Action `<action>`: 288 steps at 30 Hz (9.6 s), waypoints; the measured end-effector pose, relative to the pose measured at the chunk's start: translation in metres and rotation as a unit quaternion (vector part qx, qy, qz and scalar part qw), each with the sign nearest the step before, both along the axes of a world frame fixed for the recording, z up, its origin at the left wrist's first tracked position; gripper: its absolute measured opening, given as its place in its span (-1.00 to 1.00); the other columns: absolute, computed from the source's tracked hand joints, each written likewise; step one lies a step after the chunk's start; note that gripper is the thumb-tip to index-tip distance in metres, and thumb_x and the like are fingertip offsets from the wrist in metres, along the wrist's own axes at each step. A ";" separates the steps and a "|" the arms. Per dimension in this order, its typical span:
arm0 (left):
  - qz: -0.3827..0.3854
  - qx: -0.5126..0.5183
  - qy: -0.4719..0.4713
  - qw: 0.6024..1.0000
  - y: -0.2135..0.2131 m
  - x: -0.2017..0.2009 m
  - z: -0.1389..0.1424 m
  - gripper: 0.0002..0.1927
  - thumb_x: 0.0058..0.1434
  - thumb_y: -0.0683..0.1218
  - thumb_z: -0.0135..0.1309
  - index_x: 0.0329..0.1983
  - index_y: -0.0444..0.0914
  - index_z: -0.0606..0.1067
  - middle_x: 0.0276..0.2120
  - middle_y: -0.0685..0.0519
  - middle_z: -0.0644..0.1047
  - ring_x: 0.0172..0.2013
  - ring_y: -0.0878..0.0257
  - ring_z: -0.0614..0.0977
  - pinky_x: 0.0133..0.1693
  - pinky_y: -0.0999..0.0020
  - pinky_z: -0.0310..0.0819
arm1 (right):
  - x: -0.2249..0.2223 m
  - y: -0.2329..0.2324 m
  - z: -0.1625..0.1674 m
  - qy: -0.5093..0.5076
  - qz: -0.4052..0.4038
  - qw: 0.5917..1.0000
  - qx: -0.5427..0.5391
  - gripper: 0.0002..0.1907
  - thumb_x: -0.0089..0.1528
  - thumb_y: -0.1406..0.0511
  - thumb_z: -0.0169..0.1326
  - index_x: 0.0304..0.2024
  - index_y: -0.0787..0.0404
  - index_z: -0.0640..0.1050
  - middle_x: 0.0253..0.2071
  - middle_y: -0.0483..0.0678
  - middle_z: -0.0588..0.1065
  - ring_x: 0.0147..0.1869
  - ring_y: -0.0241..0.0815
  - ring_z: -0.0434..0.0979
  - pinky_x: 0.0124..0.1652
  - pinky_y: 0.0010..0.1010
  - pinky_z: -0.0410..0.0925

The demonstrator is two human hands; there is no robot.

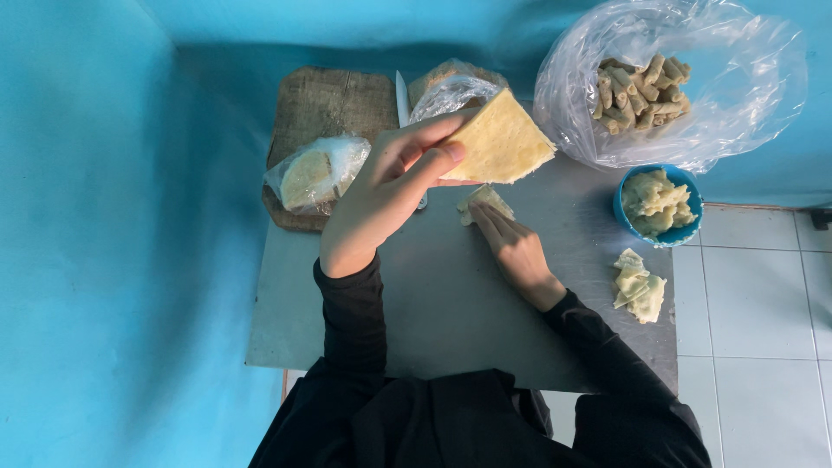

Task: The person folds filled pastries at a small metal table. They hold a square pastry wrapper, spoon filling onto it from a covered container, fold the wrapper over the filling into a triangle, press the edges closed, and set the finished pastry on the table with others.

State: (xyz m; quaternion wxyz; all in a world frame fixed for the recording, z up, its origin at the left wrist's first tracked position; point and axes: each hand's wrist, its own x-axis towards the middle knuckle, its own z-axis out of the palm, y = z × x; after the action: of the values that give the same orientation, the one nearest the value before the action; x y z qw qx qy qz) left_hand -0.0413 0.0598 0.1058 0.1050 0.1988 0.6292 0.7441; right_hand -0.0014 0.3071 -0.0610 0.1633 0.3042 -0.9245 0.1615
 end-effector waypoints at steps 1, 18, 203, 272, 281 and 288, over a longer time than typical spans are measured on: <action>0.004 -0.020 -0.009 1.000 -0.001 0.000 -0.001 -0.50 0.44 0.02 0.03 0.37 -0.30 0.45 -0.11 0.13 0.60 -0.10 0.48 0.57 -0.29 0.58 0.35 | 0.001 0.000 0.000 0.001 0.002 1.000 -0.003 -0.43 0.21 0.50 0.02 0.31 0.33 0.42 0.22 0.16 0.51 0.27 0.04 0.55 0.14 -0.27 0.46; 0.015 -0.028 -0.007 0.999 -0.002 0.003 0.000 -0.48 0.43 0.04 0.06 0.35 -0.33 0.46 -0.11 0.13 0.60 -0.14 0.49 0.54 -0.31 0.57 0.35 | 0.007 -0.006 0.004 0.006 -0.004 1.000 0.001 -0.49 0.23 0.48 0.05 0.27 0.31 0.46 0.19 0.12 0.53 0.27 -0.02 0.57 0.13 -0.31 0.47; 0.000 0.087 -0.011 0.996 0.009 -0.007 -0.001 -0.46 0.43 0.08 0.12 0.35 -0.33 0.46 0.06 0.00 0.61 0.06 0.30 0.66 0.08 0.32 0.68 | 0.010 0.002 0.040 0.028 0.110 0.994 0.001 -0.62 0.23 0.26 0.23 0.03 0.34 0.55 0.07 0.08 0.55 0.16 0.06 0.60 0.07 -0.20 0.47; -0.099 0.068 0.040 0.992 0.009 -0.025 -0.016 -0.38 0.39 -0.18 0.12 0.46 -0.45 0.24 0.18 -0.06 0.51 0.19 0.28 0.55 0.25 0.32 0.46 | -0.028 -0.040 0.169 -0.067 0.054 0.888 -0.452 -0.88 0.38 0.48 0.14 -0.03 0.35 0.54 0.06 -0.07 0.47 0.16 -0.28 0.50 0.14 -0.48 0.41; -0.050 0.066 0.007 0.997 0.014 -0.033 -0.025 -0.46 0.49 -0.11 -0.02 0.47 -0.43 0.28 0.08 -0.08 0.56 0.11 0.26 0.60 0.25 0.31 0.50 | -0.027 -0.047 0.168 -0.037 0.011 0.901 -0.432 -0.91 0.49 0.41 0.10 0.03 0.28 0.50 0.00 -0.10 0.50 -0.06 -0.39 0.46 -0.04 -0.56 0.35; -0.034 0.080 0.015 0.996 0.016 -0.036 -0.034 -0.48 0.51 -0.09 -0.12 0.48 -0.39 0.25 0.16 -0.08 0.51 0.10 0.31 0.58 0.18 0.31 0.52 | -0.035 -0.051 0.163 0.120 0.010 0.946 -0.301 -0.76 0.35 0.38 0.26 0.02 0.32 0.52 0.00 0.00 0.50 0.00 -0.25 0.52 -0.02 -0.39 0.42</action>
State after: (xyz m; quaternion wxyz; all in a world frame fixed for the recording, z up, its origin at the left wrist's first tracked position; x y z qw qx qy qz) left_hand -0.0775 0.0759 0.0723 0.1045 0.2387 0.5623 0.7848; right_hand -0.0364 0.2564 0.1021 0.3555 0.2670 -0.8033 0.3964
